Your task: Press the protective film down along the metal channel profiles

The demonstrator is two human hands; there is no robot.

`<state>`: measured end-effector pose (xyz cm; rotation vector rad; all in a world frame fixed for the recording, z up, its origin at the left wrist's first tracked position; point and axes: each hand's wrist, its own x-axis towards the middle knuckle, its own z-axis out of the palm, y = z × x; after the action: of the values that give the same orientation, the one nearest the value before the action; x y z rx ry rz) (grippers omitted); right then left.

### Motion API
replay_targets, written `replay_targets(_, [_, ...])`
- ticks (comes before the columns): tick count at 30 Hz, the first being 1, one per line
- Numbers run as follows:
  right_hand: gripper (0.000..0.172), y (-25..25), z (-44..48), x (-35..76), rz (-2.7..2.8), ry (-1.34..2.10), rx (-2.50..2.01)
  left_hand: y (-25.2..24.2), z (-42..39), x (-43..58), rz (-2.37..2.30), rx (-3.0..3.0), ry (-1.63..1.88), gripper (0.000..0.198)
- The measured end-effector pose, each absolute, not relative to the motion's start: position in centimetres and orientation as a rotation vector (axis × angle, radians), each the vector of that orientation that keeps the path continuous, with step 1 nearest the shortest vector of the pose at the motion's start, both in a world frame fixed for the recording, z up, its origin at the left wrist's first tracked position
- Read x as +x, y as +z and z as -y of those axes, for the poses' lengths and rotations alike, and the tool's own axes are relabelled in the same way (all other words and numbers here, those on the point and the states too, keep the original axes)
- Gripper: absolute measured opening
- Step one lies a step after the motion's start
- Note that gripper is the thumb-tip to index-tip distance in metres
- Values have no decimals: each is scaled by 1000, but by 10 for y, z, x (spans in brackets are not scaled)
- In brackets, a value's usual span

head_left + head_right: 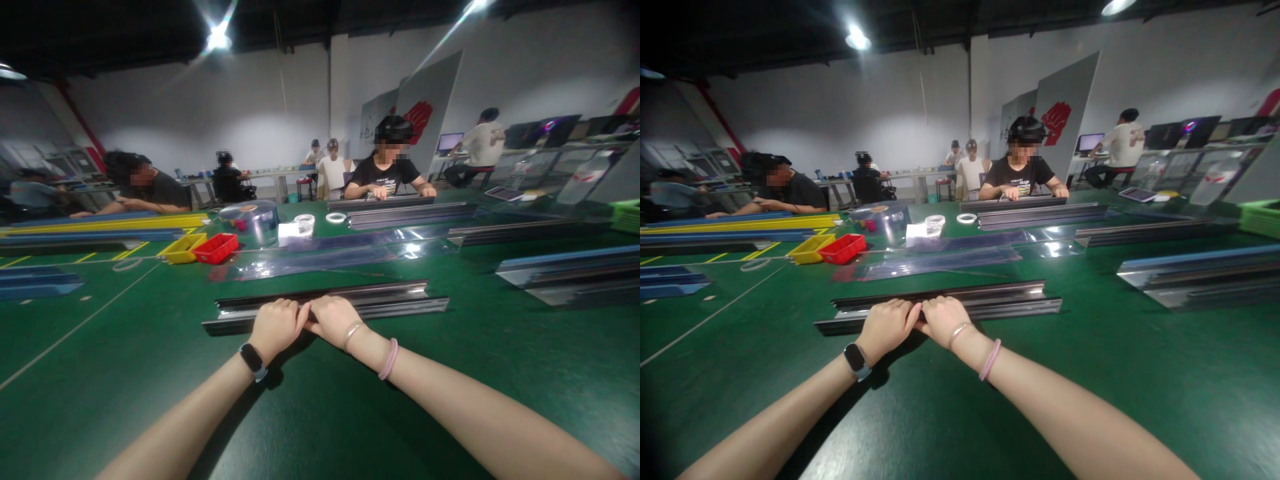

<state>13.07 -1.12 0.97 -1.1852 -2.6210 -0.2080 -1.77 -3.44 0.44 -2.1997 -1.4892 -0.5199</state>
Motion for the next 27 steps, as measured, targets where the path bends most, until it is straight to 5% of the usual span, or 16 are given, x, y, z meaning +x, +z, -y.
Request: replay_targets(27, [41, 9, 12, 133, 2598, -211, -1183, 5, 35, -24, 1489, -2210, -452, 37])
